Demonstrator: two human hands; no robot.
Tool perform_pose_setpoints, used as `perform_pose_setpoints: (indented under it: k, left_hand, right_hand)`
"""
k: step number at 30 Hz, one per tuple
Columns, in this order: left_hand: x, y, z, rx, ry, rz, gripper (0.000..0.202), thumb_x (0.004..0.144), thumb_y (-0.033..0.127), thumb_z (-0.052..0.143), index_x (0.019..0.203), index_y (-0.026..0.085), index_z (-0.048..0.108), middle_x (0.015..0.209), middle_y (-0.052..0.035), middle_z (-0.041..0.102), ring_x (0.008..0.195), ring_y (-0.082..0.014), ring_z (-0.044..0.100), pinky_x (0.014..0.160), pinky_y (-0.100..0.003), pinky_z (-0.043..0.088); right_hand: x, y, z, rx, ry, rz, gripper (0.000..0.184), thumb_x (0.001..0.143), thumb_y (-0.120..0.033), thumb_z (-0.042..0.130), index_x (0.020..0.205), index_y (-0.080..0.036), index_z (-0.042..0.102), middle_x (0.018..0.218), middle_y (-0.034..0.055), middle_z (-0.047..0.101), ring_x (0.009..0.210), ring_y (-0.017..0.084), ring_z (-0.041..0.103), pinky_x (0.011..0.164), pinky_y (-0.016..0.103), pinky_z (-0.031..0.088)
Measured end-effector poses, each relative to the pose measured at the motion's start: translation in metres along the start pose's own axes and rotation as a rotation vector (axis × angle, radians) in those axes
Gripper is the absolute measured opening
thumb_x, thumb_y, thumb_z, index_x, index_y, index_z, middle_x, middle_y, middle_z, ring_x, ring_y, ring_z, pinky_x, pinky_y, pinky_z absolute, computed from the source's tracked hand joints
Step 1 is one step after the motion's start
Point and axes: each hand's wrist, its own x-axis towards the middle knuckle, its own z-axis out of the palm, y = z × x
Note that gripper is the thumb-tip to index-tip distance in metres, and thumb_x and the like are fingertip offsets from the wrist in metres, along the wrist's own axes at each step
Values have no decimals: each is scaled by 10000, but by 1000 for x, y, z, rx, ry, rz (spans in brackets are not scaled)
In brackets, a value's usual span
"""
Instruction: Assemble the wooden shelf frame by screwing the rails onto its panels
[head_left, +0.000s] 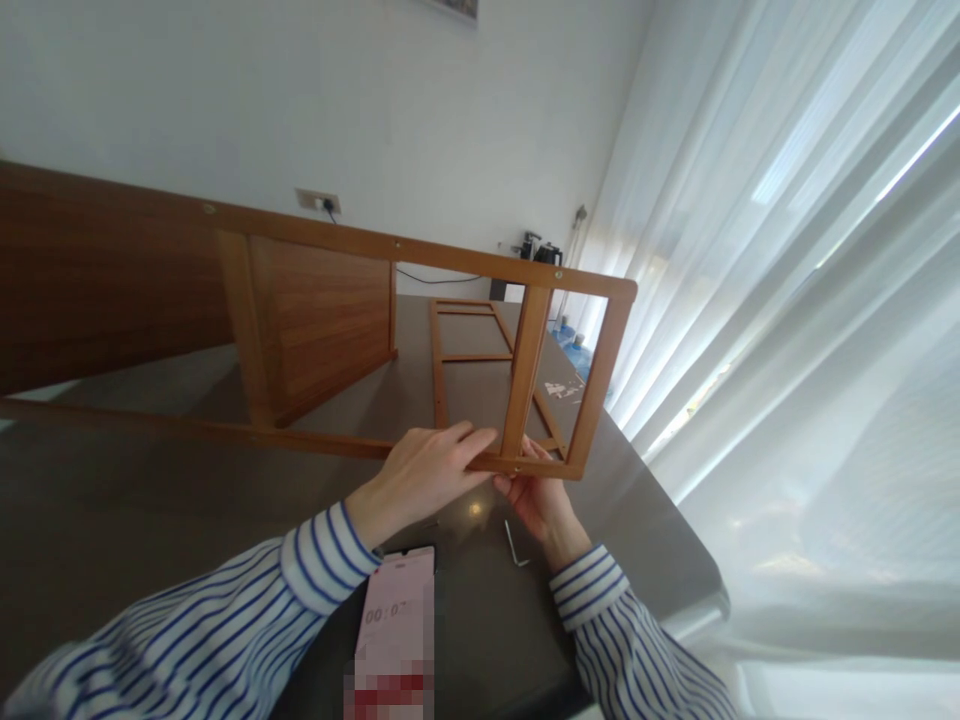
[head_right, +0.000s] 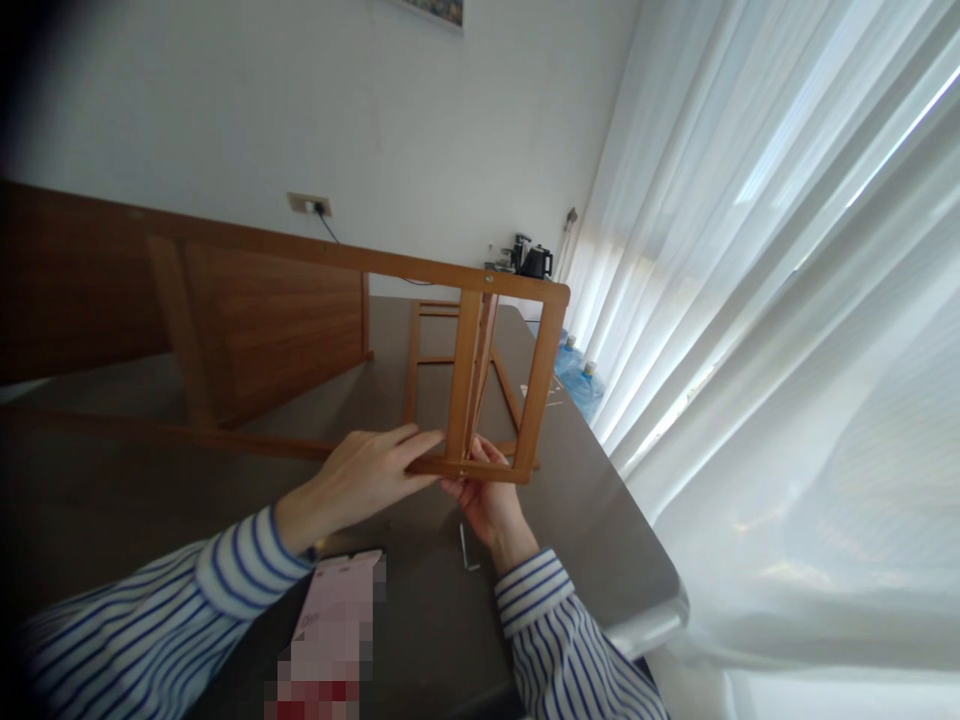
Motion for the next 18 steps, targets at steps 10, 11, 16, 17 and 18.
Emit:
perform_pose_setpoints:
  k: [10, 11, 16, 17, 18]
  left_hand:
    - [9, 0, -5, 13, 83, 92, 313, 934, 413, 473, 1167, 244, 594, 885, -36, 665, 738, -171, 626, 643, -291, 406]
    - [10, 0, -6, 11, 91, 97, 302, 936, 400, 472, 1159, 241, 599, 871, -34, 667, 748, -175, 625, 660, -300, 404]
    - [14, 2, -12, -8, 142, 94, 274, 933, 348, 475, 1125, 217, 620, 833, -41, 669, 761, -186, 617, 685, -328, 382]
    - [14, 2, -13, -3, 153, 91, 277, 931, 344, 477, 1126, 211, 621, 831, -45, 668, 757, -186, 615, 684, -331, 379]
    - [15, 2, -14, 5, 162, 89, 282, 930, 344, 477, 1131, 207, 620, 830, -47, 666, 756, -187, 613, 681, -334, 377]
  right_hand:
    - [1, -5, 16, 16, -12, -125, 340, 822, -287, 621, 1154, -324, 560, 714, -65, 609, 523, 71, 528, 557, 200, 501]
    - [1, -6, 18, 13, -15, -141, 304, 825, -290, 616, 1125, -311, 577, 711, -61, 606, 518, 70, 520, 557, 200, 500]
    - [3, -5, 24, 25, -15, -202, 234, 822, -296, 619, 1055, -279, 603, 639, -71, 555, 502, 68, 488, 570, 209, 497]
    - [3, -5, 25, 26, -11, -209, 232, 823, -294, 615, 1054, -278, 603, 623, -75, 541, 501, 70, 486, 572, 211, 497]
    - [4, -5, 26, 26, -8, -215, 231, 824, -290, 610, 1055, -278, 604, 610, -78, 529, 501, 72, 484, 577, 213, 498]
